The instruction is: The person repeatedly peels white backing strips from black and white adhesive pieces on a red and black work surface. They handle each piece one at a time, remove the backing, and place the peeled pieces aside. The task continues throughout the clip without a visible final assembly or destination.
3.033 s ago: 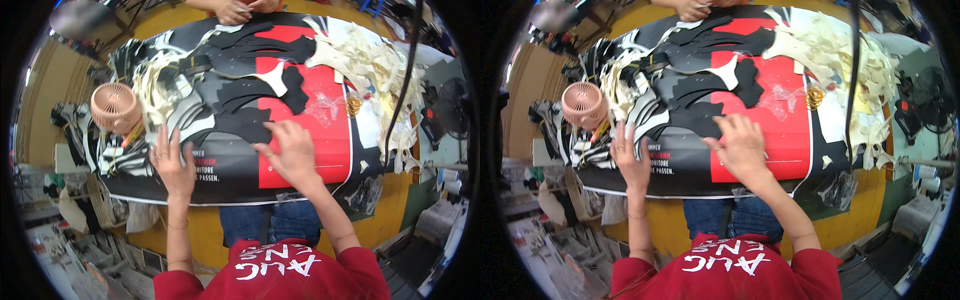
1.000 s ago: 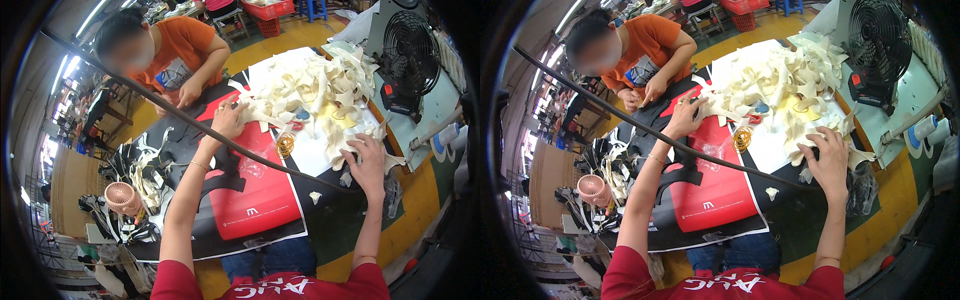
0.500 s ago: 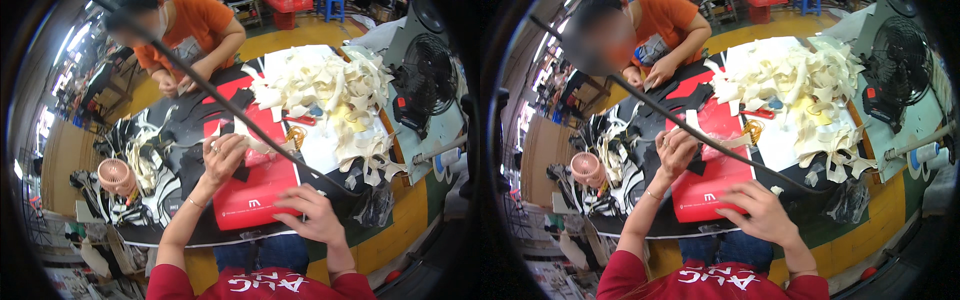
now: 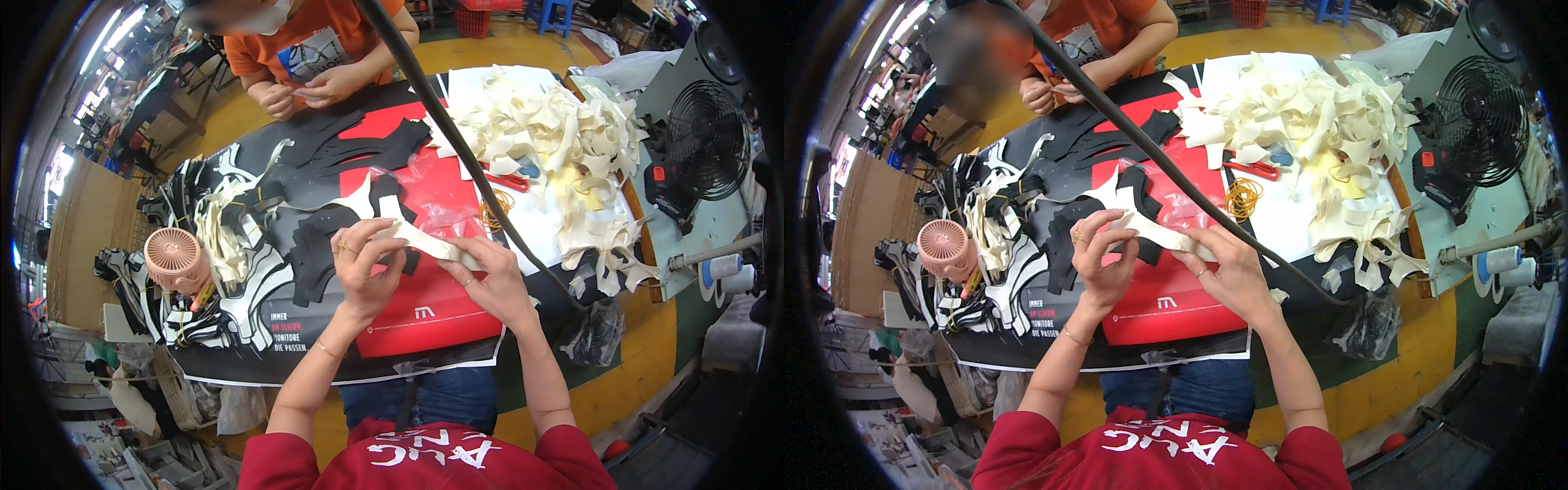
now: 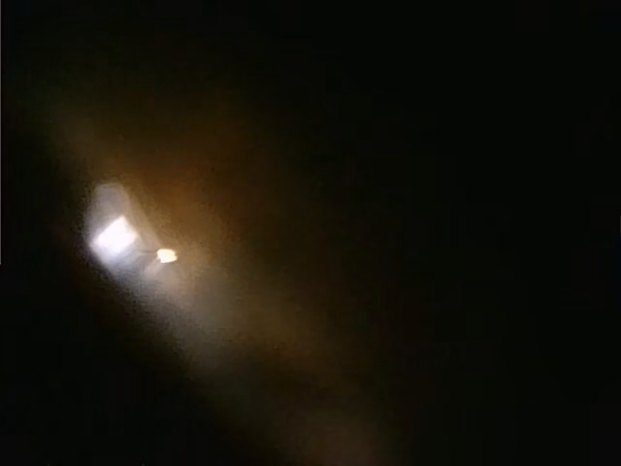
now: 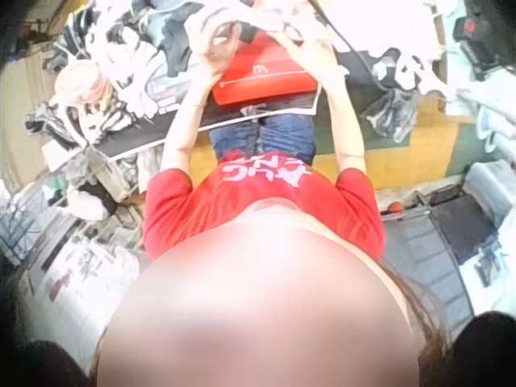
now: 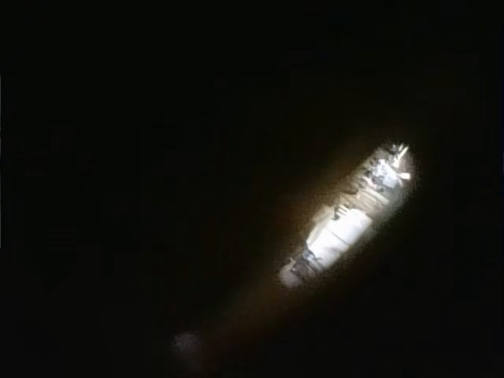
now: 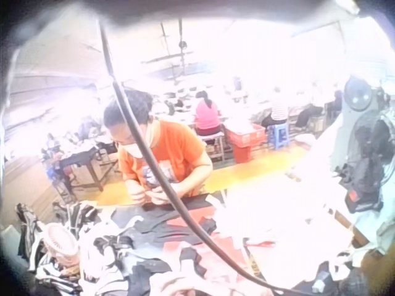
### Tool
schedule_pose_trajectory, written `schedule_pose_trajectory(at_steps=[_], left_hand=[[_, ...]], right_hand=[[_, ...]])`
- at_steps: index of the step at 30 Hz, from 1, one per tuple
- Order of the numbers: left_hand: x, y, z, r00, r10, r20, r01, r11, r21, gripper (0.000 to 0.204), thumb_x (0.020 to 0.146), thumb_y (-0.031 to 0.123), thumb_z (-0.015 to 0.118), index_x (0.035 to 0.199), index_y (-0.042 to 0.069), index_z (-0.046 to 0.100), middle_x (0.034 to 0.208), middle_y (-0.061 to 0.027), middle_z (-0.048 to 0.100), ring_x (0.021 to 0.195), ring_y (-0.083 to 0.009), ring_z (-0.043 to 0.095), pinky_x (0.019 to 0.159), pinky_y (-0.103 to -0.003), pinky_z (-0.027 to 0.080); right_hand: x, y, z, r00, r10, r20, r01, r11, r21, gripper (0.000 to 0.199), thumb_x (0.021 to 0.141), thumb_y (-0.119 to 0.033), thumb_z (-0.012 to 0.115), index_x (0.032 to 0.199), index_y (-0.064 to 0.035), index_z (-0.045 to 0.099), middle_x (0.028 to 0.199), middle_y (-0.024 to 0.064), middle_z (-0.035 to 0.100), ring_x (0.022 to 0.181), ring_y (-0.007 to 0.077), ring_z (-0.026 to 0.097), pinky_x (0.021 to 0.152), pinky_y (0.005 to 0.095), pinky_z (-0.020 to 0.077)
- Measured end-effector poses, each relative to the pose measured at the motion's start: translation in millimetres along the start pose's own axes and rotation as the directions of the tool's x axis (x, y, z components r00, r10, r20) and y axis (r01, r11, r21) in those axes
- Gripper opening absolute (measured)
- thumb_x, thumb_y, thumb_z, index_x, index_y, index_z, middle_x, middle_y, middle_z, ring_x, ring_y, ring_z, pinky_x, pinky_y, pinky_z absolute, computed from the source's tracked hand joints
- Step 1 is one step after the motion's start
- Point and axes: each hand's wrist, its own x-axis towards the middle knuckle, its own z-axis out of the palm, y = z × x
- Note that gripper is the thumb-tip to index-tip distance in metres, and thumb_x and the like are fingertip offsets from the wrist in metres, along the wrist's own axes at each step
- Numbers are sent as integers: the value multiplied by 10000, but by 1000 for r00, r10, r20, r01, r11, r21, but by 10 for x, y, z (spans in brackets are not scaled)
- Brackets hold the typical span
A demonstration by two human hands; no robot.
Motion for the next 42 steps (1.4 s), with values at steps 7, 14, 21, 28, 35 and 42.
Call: schedule_pose_trajectory(at_steps=[7, 14, 21, 28, 35, 42], left_hand=[[154, 24, -87, 954, -118, 274, 202, 931, -303, 244, 759, -34, 757, 965, 91, 717, 845, -34, 706, 786, -192, 666, 785, -317, 435], [524, 57, 321, 989, -65, 133, 115, 902, -416, 258, 744, -39, 738, 967, 83, 697, 950, -55, 716, 831, -224, 675, 774, -345, 494], [439, 74, 872, 832, 262, 489, -190, 963, -194, 361, 802, 90, 691, 1155, 124, 627, 1299, -85, 622, 1083, -246, 650, 1019, -459, 435], [337, -132, 709, 702, 217, 678, -97, 973, -210, 564, 798, 65, 656, 1346, 110, 532, 1402, -169, 528, 1324, -320, 493, 1153, -565, 278], [535, -419, 913, 737, 50, 674, 26, 994, -103, 511, 830, 66, 564, 1335, -9, 529, 1442, -211, 495, 1343, -346, 477, 1111, -521, 335], [458, -439, 1105, 666, 42, 745, -74, 997, 10, 502, 849, 101, 546, 1338, -8, 534, 1429, -232, 501, 1360, -385, 456, 1135, -535, 319]], right_hand=[[-126, -49, -291, 997, 48, -52, -59, 973, -224, 339, 959, -239, 658, 1210, -12, 646, 1035, 148, 637, 940, 293, 654, 817, 365, 516], [-618, -503, -995, 962, -116, 247, 162, 971, -176, 451, 861, -229, 766, 1254, -35, 654, 1121, 161, 695, 1071, 317, 664, 927, 391, 513], [35, -316, -1562, 938, -64, -340, 20, 991, -130, 259, 832, -9, 670, 1090, -2, 694, 968, 98, 717, 902, 207, 676, 828, 329, 509], [1445, 280, -822, 893, -412, 182, 403, 552, -730, 510, 761, -12, 659, 1266, -59, 615, 1272, 150, 593, 1175, 316, 565, 1000, 435, 449], [1796, 632, -633, 982, -110, 151, 181, 761, -623, 201, 954, -205, 604, 1042, -76, 730, 983, 86, 718, 962, 237, 642, 923, 326, 438], [1853, 774, -1004, 980, 195, -27, -176, 928, 329, 195, 995, -196, 578, 1041, -45, 694, 925, 20, 732, 850, 70, 625, 780, 246, 444]])
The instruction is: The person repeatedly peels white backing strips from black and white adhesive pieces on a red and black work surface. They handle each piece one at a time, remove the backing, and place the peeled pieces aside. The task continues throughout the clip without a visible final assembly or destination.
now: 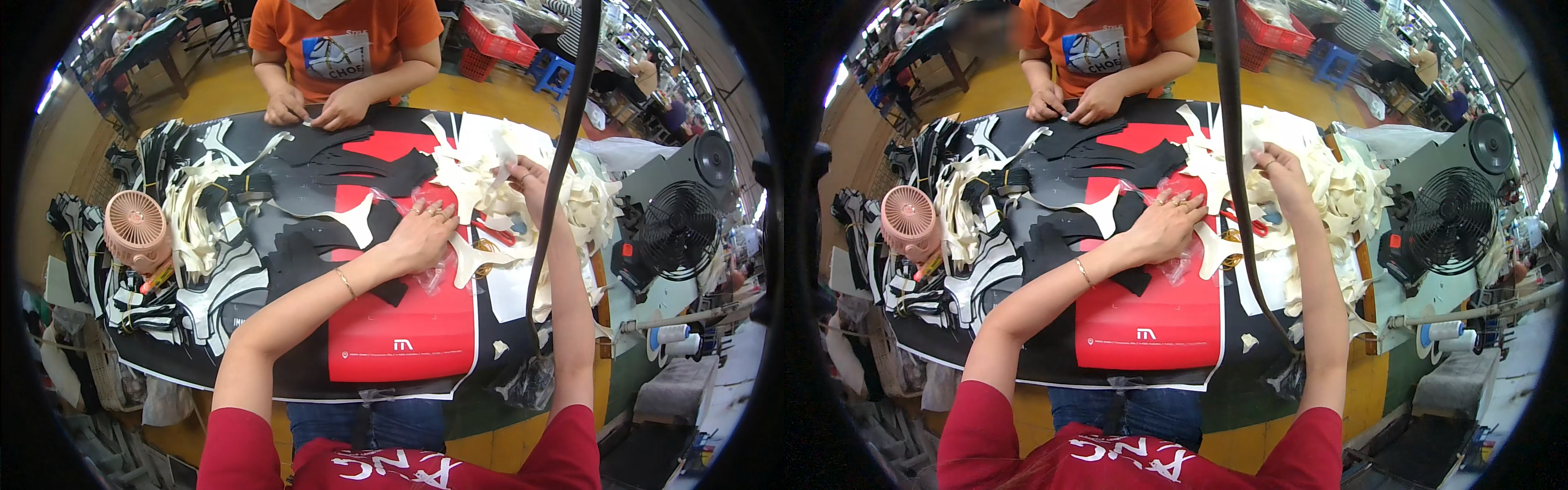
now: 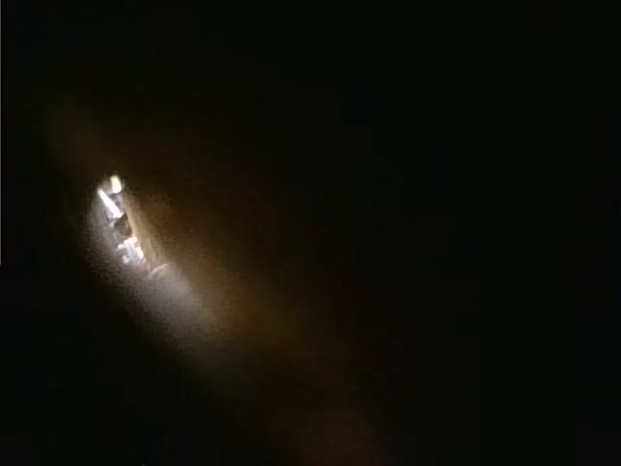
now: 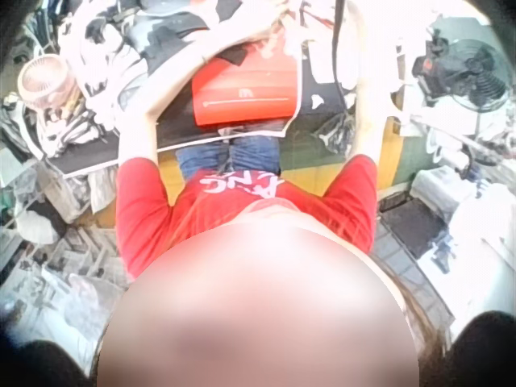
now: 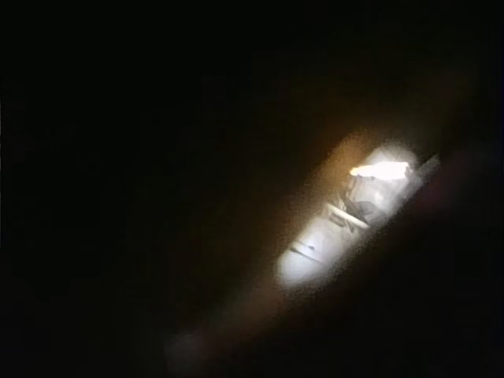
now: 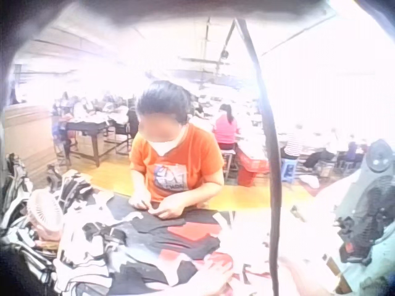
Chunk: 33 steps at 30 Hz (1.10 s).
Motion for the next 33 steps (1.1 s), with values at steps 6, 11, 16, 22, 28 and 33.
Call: schedule_pose_trajectory(at_steps=[6, 11, 16, 22, 28, 33], left_hand=[[117, -40, -123, 999, -6, -48, 0, 994, -112, 270, 910, 200, 625, 1090, 6, 676, 1184, -175, 656, 1126, -313, 611, 993, -460, 405], [183, -29, -155, 942, -80, -325, -31, 946, -322, 241, 895, 169, 647, 1082, 19, 674, 1094, -157, 685, 1054, -311, 629, 939, -427, 426], [262, -76, -157, 955, -128, -268, 41, 951, -308, 294, 892, 219, 666, 1111, 23, 671, 1111, -147, 682, 1062, -316, 622, 916, -418, 435], [270, -119, -21, 974, -21, -227, 0, 996, -94, 339, 845, 306, 728, 1048, 37, 700, 1014, -119, 678, 1047, -288, 622, 898, -404, 437], [402, -78, 129, 971, 79, -224, -26, 973, 228, 140, 846, 197, 697, 888, 63, 697, 947, -94, 692, 951, -262, 655, 842, -376, 458], [340, -76, -47, 863, -56, -501, 1, 994, -109, 68, 827, 104, 680, 874, 56, 687, 861, -126, 695, 824, -307, 675, 754, -410, 498]], right_hand=[[-89, -244, -296, 988, 86, -131, -42, 950, 310, 223, 1015, -160, 566, 1185, -31, 627, 1101, 128, 729, 967, 165, 700, 882, 293, 521], [-263, -387, -438, 989, 19, -144, 39, 920, 390, 219, 1012, -134, 565, 1192, -19, 611, 1138, 162, 715, 963, 193, 718, 901, 318, 554], [-341, -390, -562, 984, -41, -174, 111, 904, 412, 204, 999, -147, 596, 1170, -41, 627, 1090, 124, 724, 897, 157, 696, 835, 296, 548], [-322, -287, -750, 912, -43, -408, 148, 962, 230, 152, 970, -195, 656, 1048, -65, 667, 890, 23, 706, 679, 49, 564, 613, 214, 435], [-265, 76, -646, 879, -8, -476, -11, 999, -37, 189, 958, -147, 653, 1114, -40, 643, 882, 45, 717, 644, 29, 548, 567, 201, 403], [-247, 258, -607, 852, -70, -520, 7, 993, -122, 439, 931, -142, 679, 1316, 5, 525, 1111, 126, 664, 845, 140, 610, 726, 257, 485]])
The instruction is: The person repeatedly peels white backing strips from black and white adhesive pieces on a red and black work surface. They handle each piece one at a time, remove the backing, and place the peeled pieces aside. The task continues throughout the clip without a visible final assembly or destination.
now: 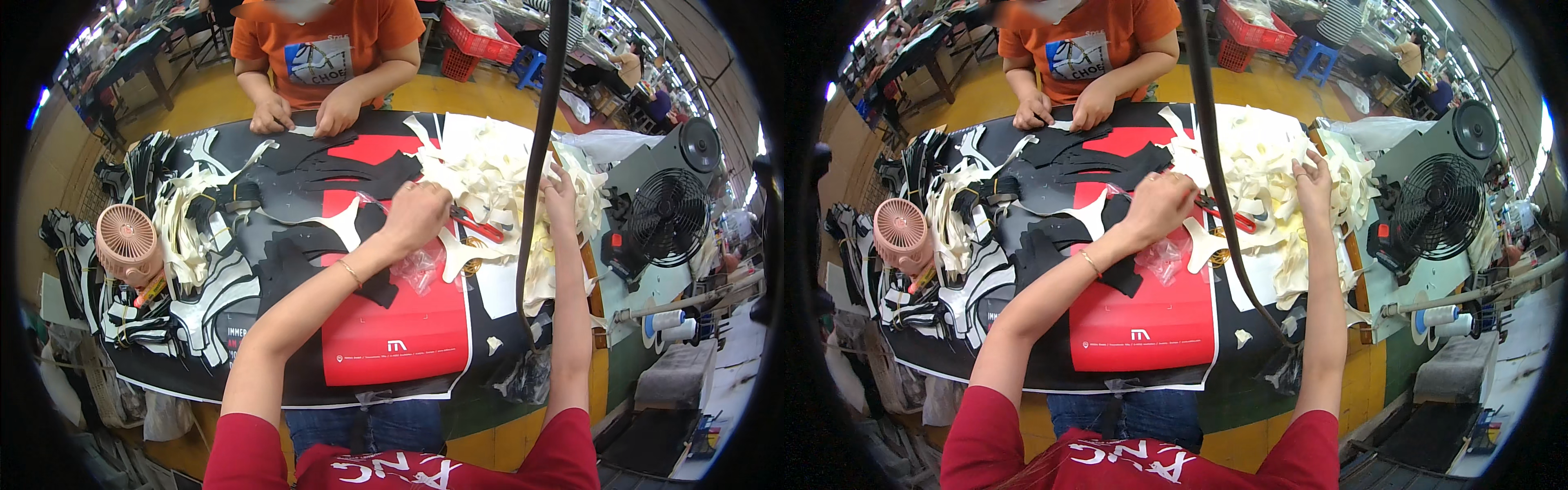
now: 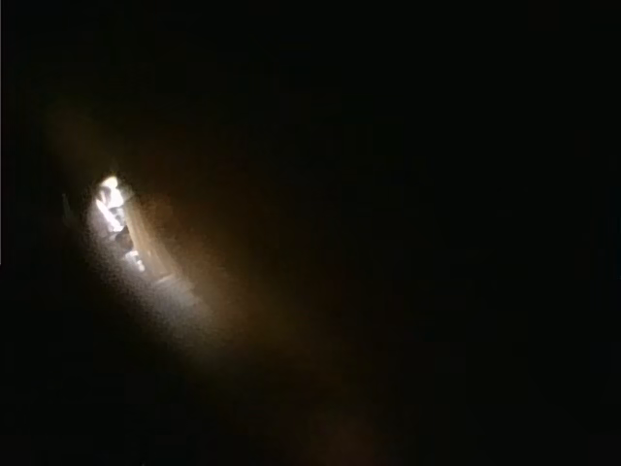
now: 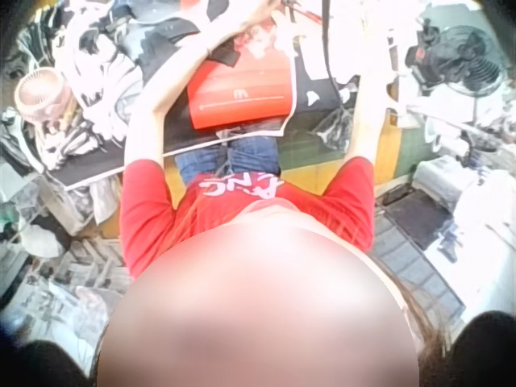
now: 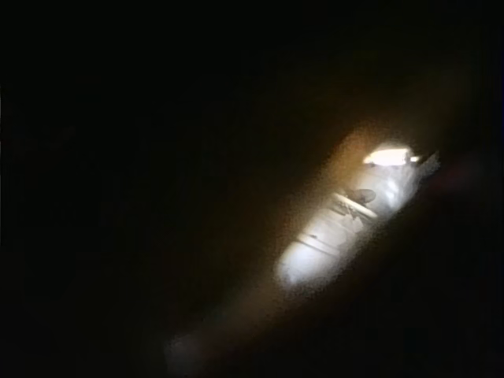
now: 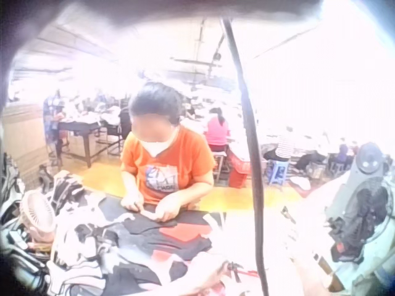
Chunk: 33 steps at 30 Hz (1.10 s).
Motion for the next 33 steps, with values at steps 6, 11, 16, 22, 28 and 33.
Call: schedule_pose_trajectory(at_steps=[6, 11, 16, 22, 28, 33], left_hand=[[460, -320, -592, 817, -549, 173, 423, 369, -827, 241, 966, 172, 550, 1075, -27, 631, 970, -98, 716, 848, -190, 707, 758, -301, 527], [634, -472, -992, 775, -493, 396, 432, -44, -901, 305, 974, 309, 508, 1076, 31, 583, 976, -74, 680, 891, -177, 678, 869, -334, 516], [516, -411, -1324, 817, -215, 535, 479, -262, -838, 192, 995, 254, 467, 923, 96, 550, 806, 8, 575, 733, -129, 614, 763, -313, 521], [-21, 102, -1457, 699, -324, 637, 639, -117, -760, 174, 998, 247, 606, 986, 78, 570, 834, 10, 575, 739, -117, 648, 689, -280, 575], [-484, 511, -1561, 574, -303, 760, 758, -154, -634, 190, 1015, 253, 587, 1016, 63, 591, 908, 12, 598, 782, -79, 629, 683, -267, 603], [-995, 625, -1634, 549, -395, 736, 729, -203, -653, 156, 1017, 205, 582, 1032, 49, 592, 921, 1, 629, 830, -101, 683, 689, -290, 624]], right_hand=[[-64, -75, -21, 962, -270, -35, 239, 901, -362, 527, 908, -249, 703, 1372, -77, 522, 1316, 194, 542, 1264, 315, 498, 1079, 429, 394], [-340, -561, 94, 926, -359, 115, 376, 857, -353, 407, 940, -239, 682, 1284, -37, 601, 1284, 148, 594, 1227, 245, 531, 1054, 383, 404], [-1023, -1339, -30, 915, -375, 146, 367, 927, 80, 296, 976, -180, 645, 1188, 25, 631, 1071, 90, 671, 1022, 186, 620, 925, 323, 479], [-2150, -1631, 40, 734, -575, 362, 560, 813, 156, 532, 800, -171, 832, 1237, 16, 595, 1149, 146, 634, 1043, 249, 624, 910, 371, 503], [-2630, -1350, 578, 804, -515, 298, 584, 779, -229, 815, 769, -277, 864, 1417, -10, 447, 1401, 208, 489, 1262, 338, 528, 998, 412, 467], [-2889, -1117, 648, 892, 30, 451, -151, 960, 236, 445, 943, -72, 681, 1330, 53, 499, 1176, 159, 642, 924, 173, 675, 807, 281, 561]])
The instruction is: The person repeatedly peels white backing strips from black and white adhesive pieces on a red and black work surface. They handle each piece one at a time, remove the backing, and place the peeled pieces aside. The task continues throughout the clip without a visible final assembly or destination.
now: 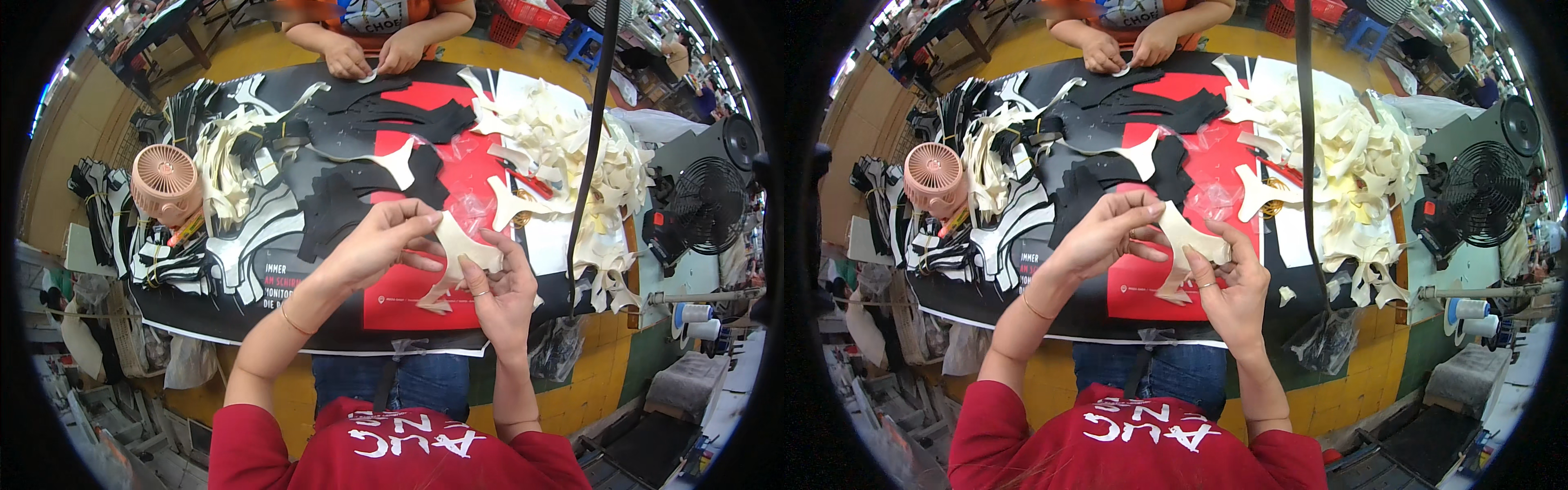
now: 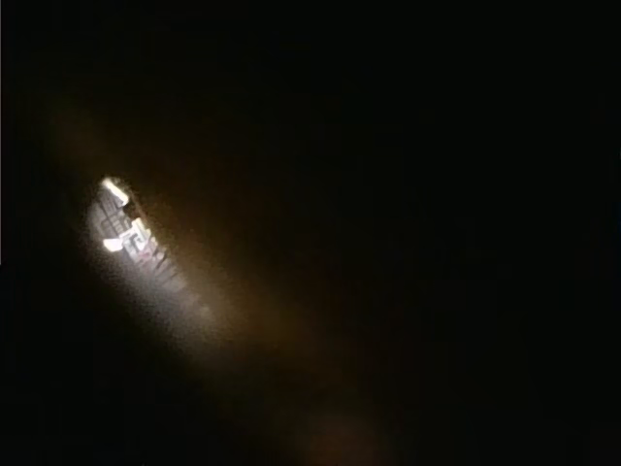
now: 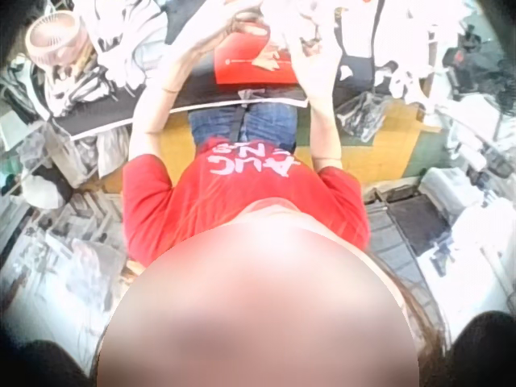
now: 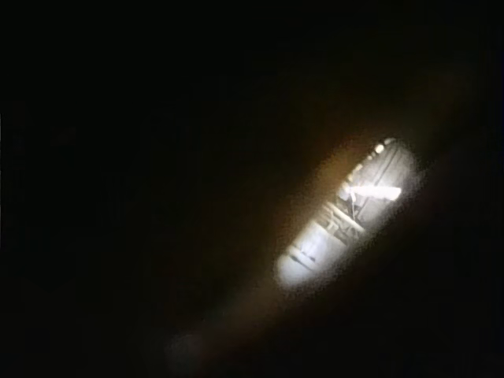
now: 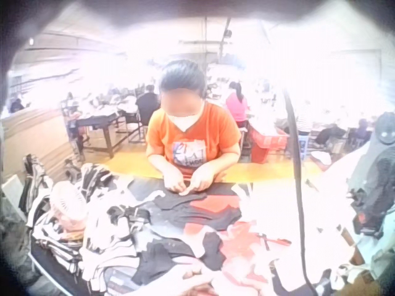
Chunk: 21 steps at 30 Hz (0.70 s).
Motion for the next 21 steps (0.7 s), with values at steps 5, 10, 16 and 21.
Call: schedule_pose_trajectory(at_steps=[5, 10, 16, 21], left_hand=[[-387, -525, 135, 975, 207, -77, -176, 939, 295, 547, 902, 256, 755, 1291, -35, 504, 1136, -118, 638, 979, -149, 661, 716, -272, 577], [-620, -614, -44, 988, -62, -144, 107, 937, 332, 315, 965, 114, 659, 1206, -71, 575, 909, -99, 716, 737, -118, 692, 609, -222, 542], [-755, -404, -433, 986, -169, 12, 157, 941, 300, 318, 949, 39, 647, 1237, -77, 578, 975, -93, 701, 844, -110, 689, 669, -217, 533], [-732, -406, -488, 995, -93, 25, 81, 948, 309, 363, 939, 35, 652, 1271, -82, 565, 1033, -99, 680, 890, -83, 639, 675, -202, 500]], right_hand=[[-164, 278, 160, 996, 83, 24, -86, 966, 246, 280, 1028, -86, 542, 1271, 52, 560, 1042, 141, 689, 889, 173, 706, 764, 285, 590], [-249, 415, 213, 973, 214, 93, -232, 927, 295, 317, 1053, -142, 505, 1311, 36, 557, 1050, 135, 695, 865, 179, 712, 760, 275, 583], [-158, 476, 97, 971, 234, -44, -216, 944, 250, 319, 1027, -111, 552, 1317, 23, 555, 1049, 134, 701, 823, 185, 724, 734, 262, 594], [-126, 484, -66, 976, 191, -100, -167, 963, 213, 341, 1031, -123, 550, 1339, 19, 517, 1026, 142, 703, 826, 175, 723, 735, 253, 595]])
